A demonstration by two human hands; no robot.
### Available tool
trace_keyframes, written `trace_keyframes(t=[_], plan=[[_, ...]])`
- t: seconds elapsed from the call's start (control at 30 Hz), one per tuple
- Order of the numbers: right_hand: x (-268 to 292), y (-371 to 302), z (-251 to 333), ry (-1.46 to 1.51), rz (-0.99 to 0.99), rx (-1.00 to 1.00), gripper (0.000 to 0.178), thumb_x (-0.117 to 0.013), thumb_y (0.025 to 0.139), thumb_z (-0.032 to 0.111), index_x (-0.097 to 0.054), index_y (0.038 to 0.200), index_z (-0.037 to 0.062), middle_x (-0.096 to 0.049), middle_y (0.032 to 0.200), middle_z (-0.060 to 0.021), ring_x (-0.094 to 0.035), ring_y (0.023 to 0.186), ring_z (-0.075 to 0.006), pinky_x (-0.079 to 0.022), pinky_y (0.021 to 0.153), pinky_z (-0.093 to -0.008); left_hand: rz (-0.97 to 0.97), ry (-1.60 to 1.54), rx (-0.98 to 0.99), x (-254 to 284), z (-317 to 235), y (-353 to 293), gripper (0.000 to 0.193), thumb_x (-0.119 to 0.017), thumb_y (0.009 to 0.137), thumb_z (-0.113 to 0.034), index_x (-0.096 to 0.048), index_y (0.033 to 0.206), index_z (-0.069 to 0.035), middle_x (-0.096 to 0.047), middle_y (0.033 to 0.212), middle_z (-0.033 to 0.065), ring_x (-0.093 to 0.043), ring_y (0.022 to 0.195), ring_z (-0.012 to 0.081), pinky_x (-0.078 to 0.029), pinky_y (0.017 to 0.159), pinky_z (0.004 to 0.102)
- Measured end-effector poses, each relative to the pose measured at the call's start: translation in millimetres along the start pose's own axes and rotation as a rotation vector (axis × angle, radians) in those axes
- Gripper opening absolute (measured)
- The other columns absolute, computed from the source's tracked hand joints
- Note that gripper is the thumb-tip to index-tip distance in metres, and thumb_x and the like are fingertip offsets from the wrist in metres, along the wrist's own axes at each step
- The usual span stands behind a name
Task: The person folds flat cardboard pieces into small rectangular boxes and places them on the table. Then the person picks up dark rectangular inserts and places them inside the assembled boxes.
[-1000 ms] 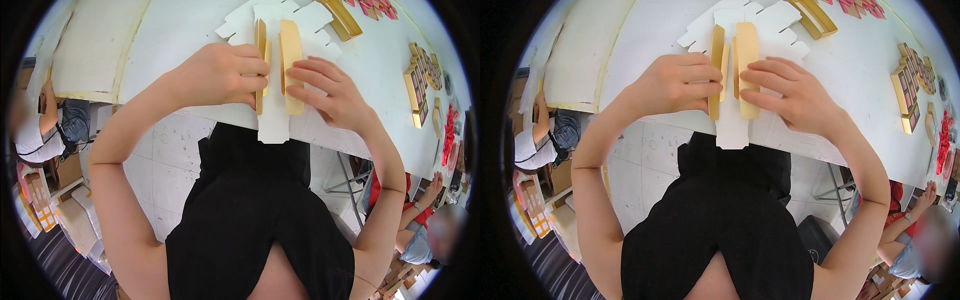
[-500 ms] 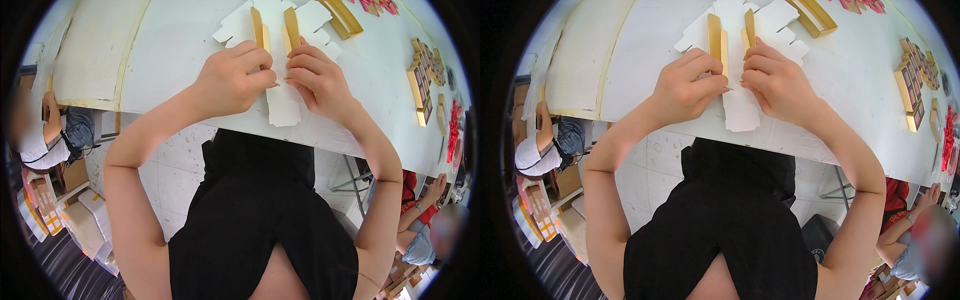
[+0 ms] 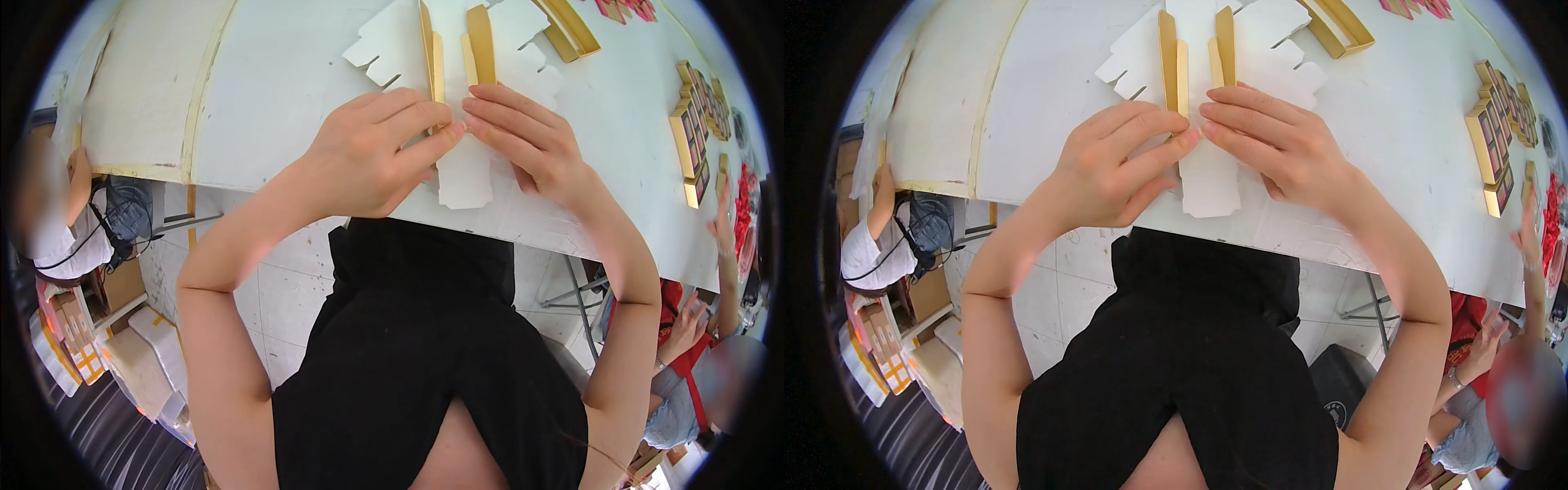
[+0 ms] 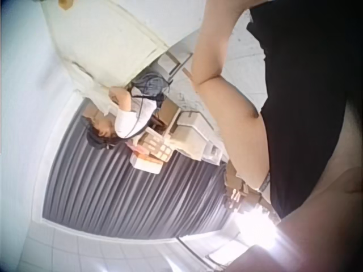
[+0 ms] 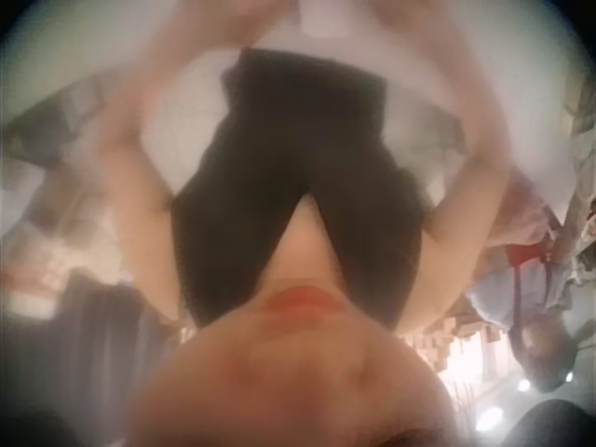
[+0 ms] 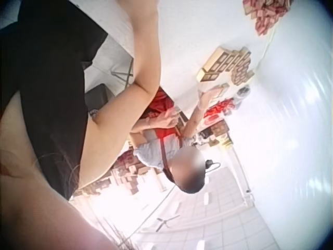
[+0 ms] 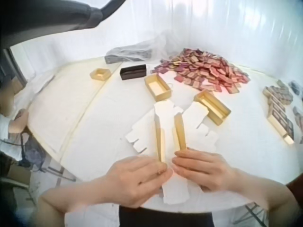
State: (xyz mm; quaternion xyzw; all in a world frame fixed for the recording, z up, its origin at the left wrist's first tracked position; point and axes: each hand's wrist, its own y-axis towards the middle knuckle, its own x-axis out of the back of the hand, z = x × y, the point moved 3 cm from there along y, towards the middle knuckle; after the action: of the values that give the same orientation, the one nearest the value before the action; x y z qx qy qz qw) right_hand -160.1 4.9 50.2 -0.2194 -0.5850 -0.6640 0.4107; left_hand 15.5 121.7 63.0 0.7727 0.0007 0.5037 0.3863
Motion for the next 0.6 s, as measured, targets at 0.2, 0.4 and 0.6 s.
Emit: trace_keyframes(t=[0.2, 0.4, 0.6], plan=[[3.1, -4.1, 2.9, 0.153, 0.084, -0.143, 0.063, -0.055, 0.066, -0.021, -0.066, 0.123, 0.0012, -0.064, 0.131, -0.0130, -0.056, 0.128, -0.0346, -0.055, 0.096, -0.0380, -0.146, 0.201, -0.064, -19.0, -5.4, -4.1, 0.037, -0.079, 0.067, -0.008, -0.069, 0.102, 0.001, -0.068, 0.094, 0.0068, -0.068, 0.074, 0.0243, -0.055, 0.061, 0.0291], [19.3, 9.6, -6.0, 0.866, 0.002, -0.678, 0.067, -0.049, 0.079, -0.024, -0.058, 0.138, 0.0075, -0.053, 0.147, -0.0115, -0.053, 0.132, -0.0313, -0.050, 0.102, -0.0347, 0.010, -0.275, 0.487, -12.6, 8.5, 13.7, 0.009, -0.069, 0.087, -0.005, -0.067, 0.094, 0.000, -0.068, 0.084, 0.0067, -0.066, 0.065, 0.0143, -0.052, 0.057, 0.0259], [-8.3, 18.4, 15.1, -0.165, -0.160, -0.319, 0.050, -0.061, 0.077, -0.011, -0.061, 0.126, 0.0026, -0.057, 0.130, -0.0138, -0.064, 0.108, -0.0276, -0.059, 0.080, -0.0356, -0.058, -0.349, 0.613, -19.8, 23.8, 30.6, 0.011, -0.066, 0.088, -0.004, -0.069, 0.098, -0.001, -0.067, 0.087, 0.0053, -0.066, 0.062, 0.0153, -0.050, 0.056, 0.0255]])
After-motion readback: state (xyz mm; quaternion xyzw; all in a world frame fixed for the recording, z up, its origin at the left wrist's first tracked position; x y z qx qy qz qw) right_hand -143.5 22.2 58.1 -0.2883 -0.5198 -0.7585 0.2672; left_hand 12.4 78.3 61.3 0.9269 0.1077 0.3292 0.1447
